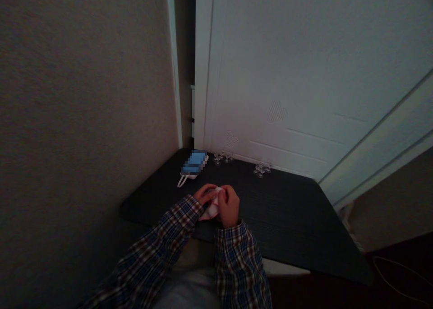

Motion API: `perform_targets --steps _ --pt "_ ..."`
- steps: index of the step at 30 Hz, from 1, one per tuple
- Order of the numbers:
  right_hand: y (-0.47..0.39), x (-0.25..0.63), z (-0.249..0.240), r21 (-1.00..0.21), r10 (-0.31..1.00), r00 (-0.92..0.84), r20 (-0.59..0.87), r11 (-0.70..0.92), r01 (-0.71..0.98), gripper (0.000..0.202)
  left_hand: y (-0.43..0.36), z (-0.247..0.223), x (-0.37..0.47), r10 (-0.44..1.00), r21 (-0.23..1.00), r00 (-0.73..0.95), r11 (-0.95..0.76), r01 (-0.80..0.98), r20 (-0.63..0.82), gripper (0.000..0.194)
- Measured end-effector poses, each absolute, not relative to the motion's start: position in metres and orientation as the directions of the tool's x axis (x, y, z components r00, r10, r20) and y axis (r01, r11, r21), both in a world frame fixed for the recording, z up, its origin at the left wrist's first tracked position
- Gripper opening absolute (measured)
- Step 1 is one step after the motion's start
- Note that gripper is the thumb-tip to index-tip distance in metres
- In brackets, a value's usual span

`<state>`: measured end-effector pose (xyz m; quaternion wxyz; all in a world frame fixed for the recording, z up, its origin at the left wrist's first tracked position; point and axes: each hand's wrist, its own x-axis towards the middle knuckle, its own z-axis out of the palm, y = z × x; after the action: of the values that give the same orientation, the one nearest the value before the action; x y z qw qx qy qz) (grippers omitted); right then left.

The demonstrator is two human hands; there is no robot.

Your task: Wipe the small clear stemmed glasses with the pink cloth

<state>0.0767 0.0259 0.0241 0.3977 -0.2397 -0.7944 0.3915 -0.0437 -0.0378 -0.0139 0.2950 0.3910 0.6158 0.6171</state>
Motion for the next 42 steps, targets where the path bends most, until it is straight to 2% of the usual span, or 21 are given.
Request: perform_targets --steps 28,35,42 --pt "0.0288 0.0765 0.0182 -0.809 0.685 -0.577 0.444 0.584 0.072 0.022 -0.0374 -0.0148 -0.0445 0.856 0.989 -0.504 -0.059 0.134 0.119 0.042" --pt "0.0281 0.0770 0.0193 -0.810 0.696 -0.562 0.446 0.581 0.077 0.022 -0.0361 -0.0135 -0.0405 0.833 0.994 -0.547 -0.031 0.101 0.082 0.042" --pt "0.0279 0.0759 0.0182 -0.815 0.704 -0.557 0.441 0.574 0.081 0.021 -0.0338 -0.0165 -0.0381 0.808 0.989 -0.575 -0.058 0.133 0.125 0.039"
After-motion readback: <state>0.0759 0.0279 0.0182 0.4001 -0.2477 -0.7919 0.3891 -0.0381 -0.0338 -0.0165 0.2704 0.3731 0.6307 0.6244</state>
